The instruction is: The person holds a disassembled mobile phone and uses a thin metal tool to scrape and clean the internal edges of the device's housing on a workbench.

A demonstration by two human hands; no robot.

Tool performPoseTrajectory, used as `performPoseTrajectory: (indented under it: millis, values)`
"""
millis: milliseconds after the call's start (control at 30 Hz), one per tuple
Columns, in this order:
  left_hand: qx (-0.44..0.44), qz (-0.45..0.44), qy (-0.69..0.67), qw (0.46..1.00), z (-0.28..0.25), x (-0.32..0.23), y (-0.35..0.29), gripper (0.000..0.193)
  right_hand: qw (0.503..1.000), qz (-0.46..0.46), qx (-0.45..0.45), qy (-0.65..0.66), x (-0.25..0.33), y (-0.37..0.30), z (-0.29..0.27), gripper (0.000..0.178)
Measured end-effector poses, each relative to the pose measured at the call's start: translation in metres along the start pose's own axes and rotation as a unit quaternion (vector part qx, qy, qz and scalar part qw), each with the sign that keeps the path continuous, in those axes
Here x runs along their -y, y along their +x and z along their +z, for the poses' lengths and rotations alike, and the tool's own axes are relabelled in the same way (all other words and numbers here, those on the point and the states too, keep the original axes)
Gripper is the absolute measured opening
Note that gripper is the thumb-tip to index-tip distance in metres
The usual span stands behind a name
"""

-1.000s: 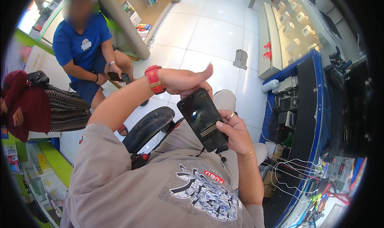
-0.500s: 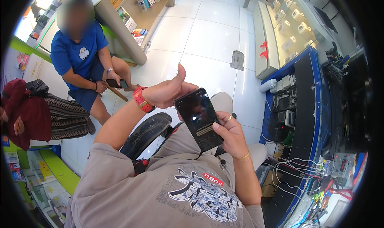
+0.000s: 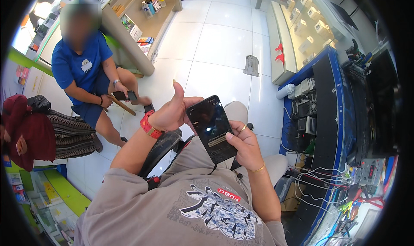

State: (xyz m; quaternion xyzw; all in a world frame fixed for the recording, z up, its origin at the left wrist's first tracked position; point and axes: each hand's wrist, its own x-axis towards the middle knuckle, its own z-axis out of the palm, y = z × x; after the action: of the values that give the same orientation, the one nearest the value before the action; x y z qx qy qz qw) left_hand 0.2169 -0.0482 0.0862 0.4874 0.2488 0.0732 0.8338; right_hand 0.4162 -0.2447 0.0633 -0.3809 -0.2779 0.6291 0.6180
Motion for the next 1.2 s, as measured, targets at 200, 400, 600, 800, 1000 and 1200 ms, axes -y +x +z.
performPoseTrajectory:
  millis: [200,400,600,800,1000,1200]
  values:
    - [-0.004,0.049,-0.055,0.997,0.004,0.024,-0.003,0.129,1.000,-0.012,-0.007,0.003,0.001,0.000,0.000,0.034]
    - [-0.054,0.072,-0.124,0.988,0.032,0.034,0.007,0.121,0.990,-0.096,-0.088,-0.058,0.001,0.002,0.008,0.037]
    - [-0.343,0.238,0.134,0.899,0.058,0.095,0.019,0.051,0.939,-0.203,-0.219,-0.168,0.007,0.016,0.010,0.035]
    - [-0.117,0.332,0.534,0.769,0.126,-0.016,-0.018,0.080,0.933,-0.203,-0.250,-0.160,0.014,0.006,-0.007,0.037]
    - [-0.067,0.283,0.615,0.732,0.149,-0.054,-0.010,0.087,0.936,-0.208,-0.242,-0.151,0.017,0.005,-0.004,0.038]
    - [-0.099,0.324,0.564,0.753,0.140,-0.040,-0.007,0.084,0.930,-0.203,-0.268,-0.150,0.014,0.005,-0.004,0.039]
